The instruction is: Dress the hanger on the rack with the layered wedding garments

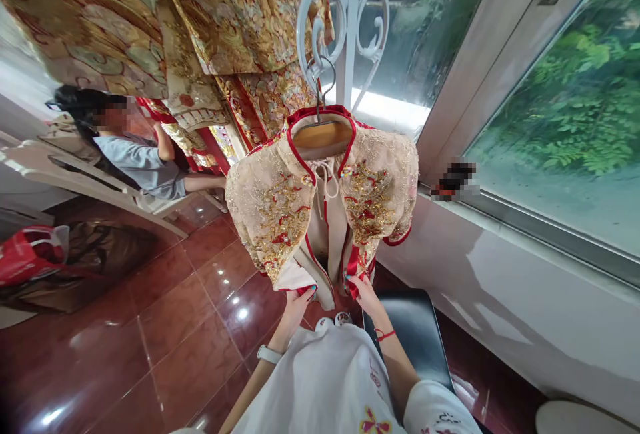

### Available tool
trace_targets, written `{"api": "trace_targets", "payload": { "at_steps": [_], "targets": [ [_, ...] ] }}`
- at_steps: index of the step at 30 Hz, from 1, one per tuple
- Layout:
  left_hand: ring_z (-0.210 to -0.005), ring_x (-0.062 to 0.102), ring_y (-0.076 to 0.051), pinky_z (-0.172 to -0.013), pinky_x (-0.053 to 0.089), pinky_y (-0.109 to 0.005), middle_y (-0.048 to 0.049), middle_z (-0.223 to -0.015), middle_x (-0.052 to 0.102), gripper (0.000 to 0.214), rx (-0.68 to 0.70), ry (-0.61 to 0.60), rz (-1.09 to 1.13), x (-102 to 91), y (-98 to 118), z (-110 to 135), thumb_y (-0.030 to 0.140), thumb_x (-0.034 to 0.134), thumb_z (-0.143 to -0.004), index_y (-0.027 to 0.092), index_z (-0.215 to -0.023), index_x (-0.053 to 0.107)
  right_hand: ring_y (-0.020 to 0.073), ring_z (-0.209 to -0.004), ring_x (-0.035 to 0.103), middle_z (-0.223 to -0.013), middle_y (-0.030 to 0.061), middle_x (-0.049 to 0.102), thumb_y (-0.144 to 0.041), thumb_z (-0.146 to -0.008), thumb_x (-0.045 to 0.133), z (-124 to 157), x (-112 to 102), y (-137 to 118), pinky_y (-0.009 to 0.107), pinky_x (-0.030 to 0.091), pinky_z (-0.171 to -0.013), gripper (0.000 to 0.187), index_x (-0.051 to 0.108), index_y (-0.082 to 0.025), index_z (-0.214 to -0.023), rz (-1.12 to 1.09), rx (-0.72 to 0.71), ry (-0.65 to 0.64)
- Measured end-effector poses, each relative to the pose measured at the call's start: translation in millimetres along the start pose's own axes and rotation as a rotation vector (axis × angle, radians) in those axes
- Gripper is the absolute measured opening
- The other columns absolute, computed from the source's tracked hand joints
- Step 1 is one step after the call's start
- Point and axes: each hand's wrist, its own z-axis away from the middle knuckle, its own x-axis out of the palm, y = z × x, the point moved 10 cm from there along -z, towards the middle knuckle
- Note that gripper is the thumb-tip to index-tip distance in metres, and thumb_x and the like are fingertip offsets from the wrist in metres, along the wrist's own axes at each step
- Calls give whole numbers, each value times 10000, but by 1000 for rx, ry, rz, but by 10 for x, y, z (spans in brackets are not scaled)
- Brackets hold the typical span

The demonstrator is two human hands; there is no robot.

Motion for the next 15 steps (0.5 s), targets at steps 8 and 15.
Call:
{"api": "trace_targets", "payload": {
  "at_steps": [8,15],
  "targets": [
    [-752,654,-171,-765,504,-294,-34,-786,734,369,-23,-2,30,122,122,192,231,917,-488,164,-787,711,198,-753,655,-788,59,734,-449,-518,923,181,185,-188,344,540,-782,429,709,-178,-773,230,-139,-171],
    [-725,670,-179,-745,520,-294,-47,-770,745,378,-65,-24,35,289,42,286,263,923,-499,149,-807,737,162,-646,608,-684,34,707,-489,-523,907,193,432,-84,311,520,-689,403,711,-171,-674,261,-172,-207]
  ]
}}
